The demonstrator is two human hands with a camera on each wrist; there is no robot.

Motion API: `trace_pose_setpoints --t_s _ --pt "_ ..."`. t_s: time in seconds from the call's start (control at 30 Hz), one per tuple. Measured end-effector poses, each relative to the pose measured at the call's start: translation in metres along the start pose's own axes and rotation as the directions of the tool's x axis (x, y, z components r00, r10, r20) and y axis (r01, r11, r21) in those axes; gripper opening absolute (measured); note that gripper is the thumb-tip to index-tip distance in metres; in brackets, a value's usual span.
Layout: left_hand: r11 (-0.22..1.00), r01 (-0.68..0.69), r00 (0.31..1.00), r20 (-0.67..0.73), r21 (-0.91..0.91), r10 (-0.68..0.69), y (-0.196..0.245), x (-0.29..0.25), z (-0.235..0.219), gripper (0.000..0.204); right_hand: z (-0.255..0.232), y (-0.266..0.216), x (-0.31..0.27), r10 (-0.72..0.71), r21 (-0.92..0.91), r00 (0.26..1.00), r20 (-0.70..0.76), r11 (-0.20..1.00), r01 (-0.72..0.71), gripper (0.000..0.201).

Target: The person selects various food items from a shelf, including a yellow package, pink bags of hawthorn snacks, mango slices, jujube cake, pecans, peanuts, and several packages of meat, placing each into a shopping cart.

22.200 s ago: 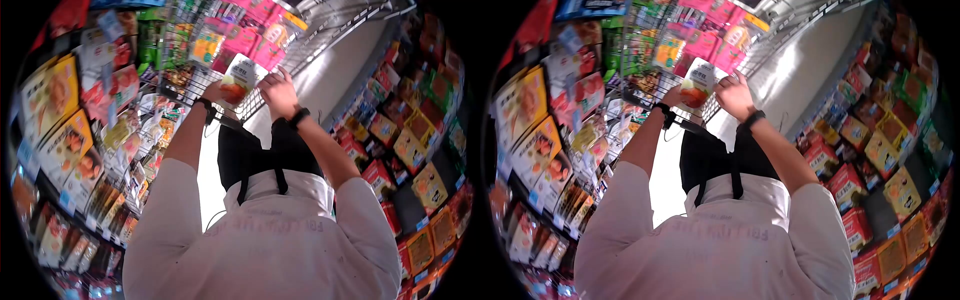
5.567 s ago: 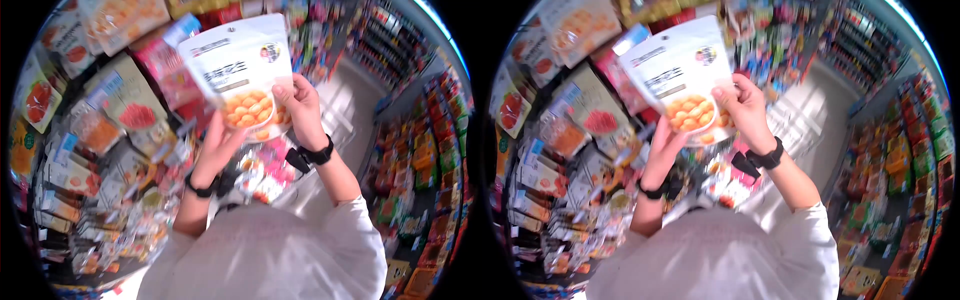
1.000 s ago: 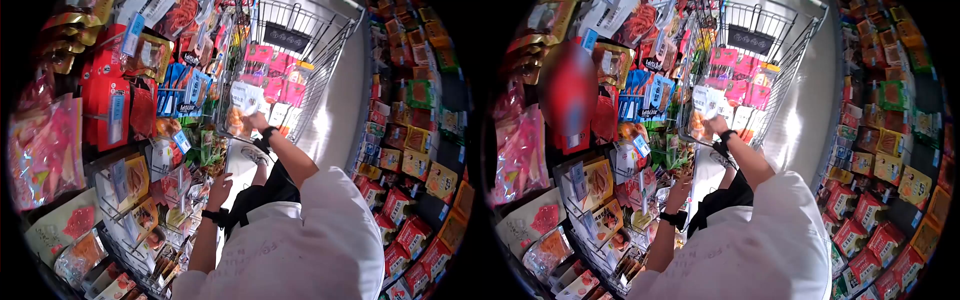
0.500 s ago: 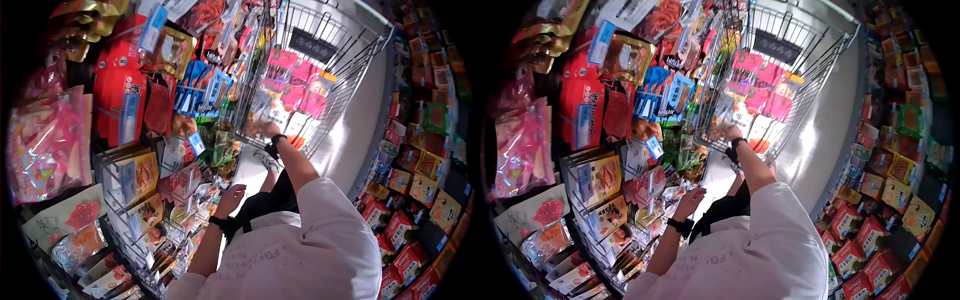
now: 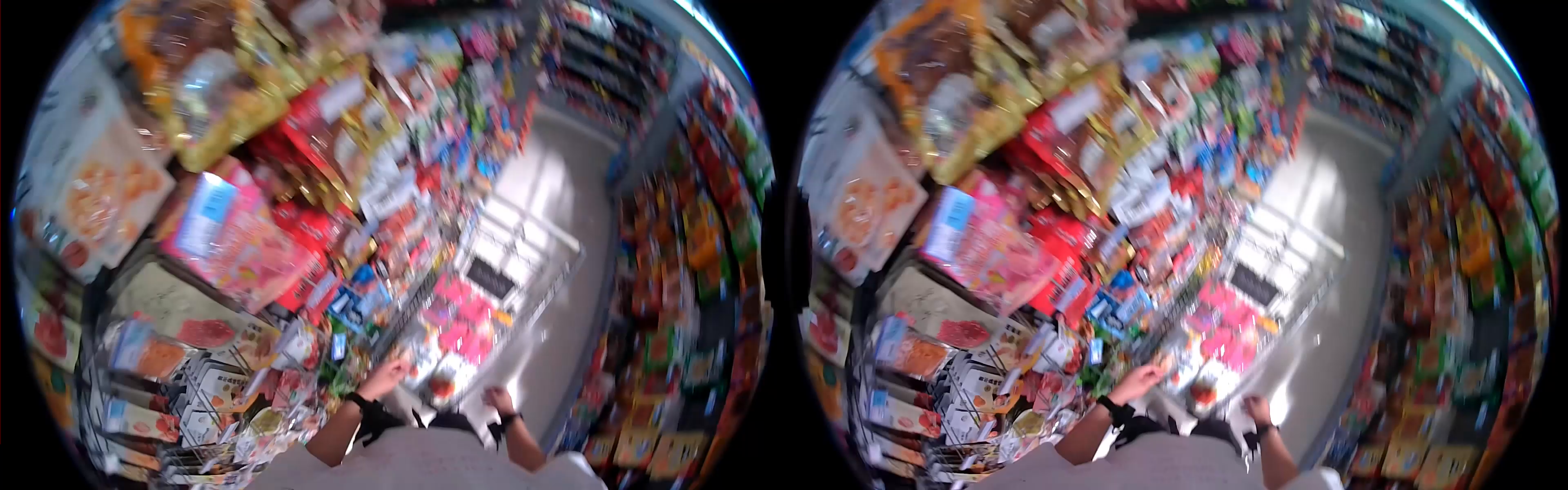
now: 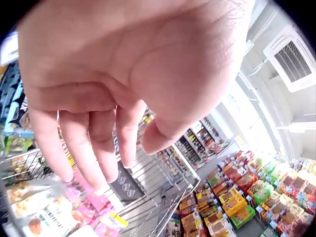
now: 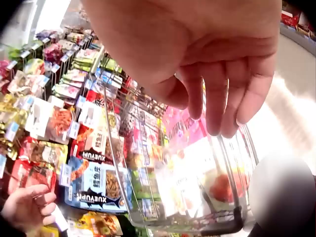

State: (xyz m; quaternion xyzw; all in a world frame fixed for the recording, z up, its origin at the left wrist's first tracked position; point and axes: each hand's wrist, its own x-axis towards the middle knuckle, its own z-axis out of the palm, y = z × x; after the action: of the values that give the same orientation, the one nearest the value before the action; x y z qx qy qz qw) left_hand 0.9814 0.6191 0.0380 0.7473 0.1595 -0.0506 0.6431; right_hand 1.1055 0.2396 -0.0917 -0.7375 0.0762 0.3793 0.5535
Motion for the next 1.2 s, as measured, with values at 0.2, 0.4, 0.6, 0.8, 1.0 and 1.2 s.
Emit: trace_pose_setpoints --t_s 0.2,0.4,0.6,0.8,1.0,1.2 --pt "0.981 -0.188 0.943 -0.272 0.045 0.193 0.159 0.023 -0.022 0.021 -0.051 -0.111 0.012 -0.107 -0.049 0.994 0.004 0.993 0.107 0.023" --pt "0.840 -0.471 0.684 -0.489 0.271 0.541 0.348 -0.039 -0.042 0.021 -0.031 -0.307 0.020 -0.624 0.057 0.761 0.177 0.778 0.625 0.017" --pt "0.666 -0.621 0.354 -0.609 0.414 0.709 0.469 -0.101 -0.057 0.045 0.035 -0.504 -0.095 -0.772 0.233 0.310 0.554 0.502 0.833 0.017" --pt "0.654 -0.722 0.315 -0.736 0.224 0.600 0.498 -0.101 -0.087 0.048 0.119 -0.633 -0.165 -0.760 0.390 -0.078 0.645 0.240 0.889 0.026" --pt "0.676 -0.716 0.345 -0.754 0.174 0.560 0.488 -0.102 -0.090 0.048 0.210 -0.725 -0.198 -0.834 0.530 0.003 0.551 0.353 0.771 0.048" --pt "0.689 -0.693 0.389 -0.693 0.214 0.606 0.481 -0.135 -0.086 0.046 0.268 -0.755 -0.207 -0.856 0.371 0.147 0.496 0.362 0.855 0.058"
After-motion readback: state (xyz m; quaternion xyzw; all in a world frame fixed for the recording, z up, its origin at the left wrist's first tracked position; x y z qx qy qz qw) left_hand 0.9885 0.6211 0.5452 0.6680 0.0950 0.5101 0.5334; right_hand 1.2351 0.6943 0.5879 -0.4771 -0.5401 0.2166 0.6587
